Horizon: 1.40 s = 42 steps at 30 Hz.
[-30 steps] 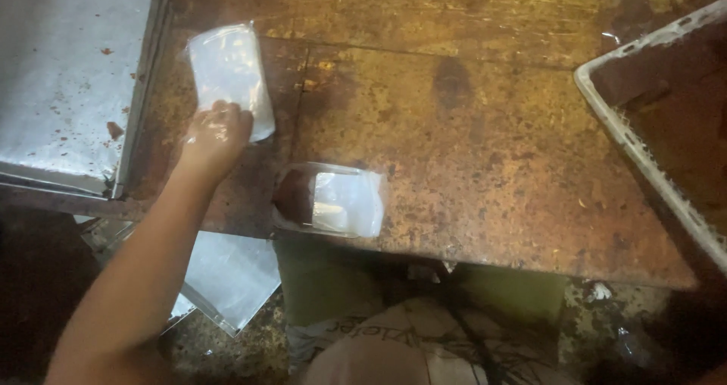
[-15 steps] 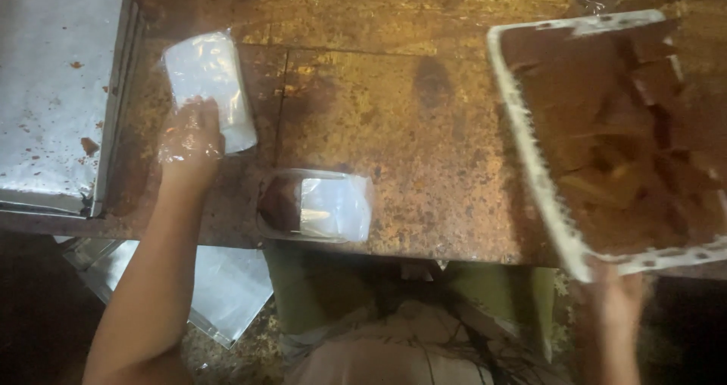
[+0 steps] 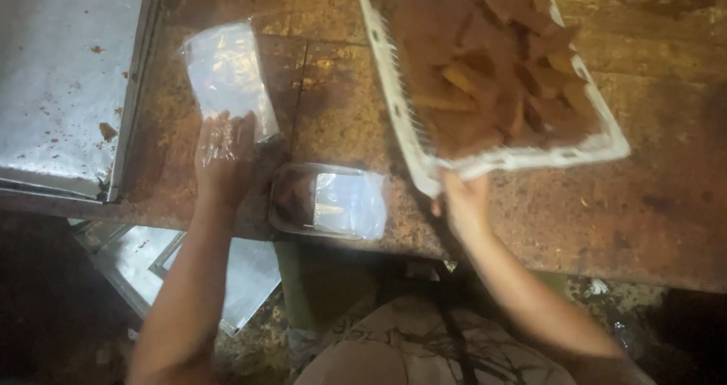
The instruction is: The person is bagging individual pieces of cake into small plastic bags. They take pieces from a metal tray first, then switch to plastic trays.
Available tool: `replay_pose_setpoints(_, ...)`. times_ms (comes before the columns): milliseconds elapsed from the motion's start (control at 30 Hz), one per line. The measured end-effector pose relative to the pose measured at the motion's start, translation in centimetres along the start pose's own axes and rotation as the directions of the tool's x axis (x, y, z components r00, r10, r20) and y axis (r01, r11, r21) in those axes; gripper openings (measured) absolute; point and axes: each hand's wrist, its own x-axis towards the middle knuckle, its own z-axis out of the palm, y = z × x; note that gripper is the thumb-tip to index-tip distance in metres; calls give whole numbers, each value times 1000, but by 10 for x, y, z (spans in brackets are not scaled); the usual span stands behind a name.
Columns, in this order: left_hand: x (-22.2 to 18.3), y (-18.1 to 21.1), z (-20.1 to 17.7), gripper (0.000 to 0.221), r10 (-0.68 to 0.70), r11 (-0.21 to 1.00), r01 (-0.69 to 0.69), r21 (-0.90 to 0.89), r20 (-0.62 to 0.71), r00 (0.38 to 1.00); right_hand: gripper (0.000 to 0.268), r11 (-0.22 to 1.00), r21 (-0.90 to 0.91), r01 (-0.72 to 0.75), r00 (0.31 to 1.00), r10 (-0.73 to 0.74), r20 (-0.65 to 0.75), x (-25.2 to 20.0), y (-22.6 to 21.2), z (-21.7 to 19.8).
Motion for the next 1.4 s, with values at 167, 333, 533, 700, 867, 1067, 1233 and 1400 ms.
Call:
replay_pose_setpoints(167,-21,-5,35,65,-133,984,126,-126,-45,990,24,985,-26,-171,983,172,55,43,6,93)
replay_pose_setpoints(333,-11,20,-41,35,-161,987,159,27,107,981,40,907,-318,-277,918,347,191,98,39,192)
replay_pose_setpoints(533,-39,40,-98,31,-438,863,462,-205,153,886,60,839,-148,-524,696,522,492,111,1,255)
replay_pose_setpoints(700,-28,22,-161,21,-657,221,871,-439,593,465,68,857,-320,-405,583,511,632,82,-18,214)
replay_pose_setpoints(867,2,53,-185,31,-358,-769,470,-434,901,246,87,811,-166,-562,343,410,845,3,-116,130)
replay_pose_setpoints(1067,0,85,-188,14,-156,-854,415,-312,917,368,59,771,190,-608,674,374,638,-20,-61,69)
replay_pose_setpoints(1233,23,128,-192,100,2,-998,47,-51,651,759,31,922,-67,382,697,-240,676,-46,-126,48)
replay_pose_setpoints(1400,19,148,-195,94,174,-974,13,224,716,676,7,371,57,927,92,-371,924,-73,-145,45)
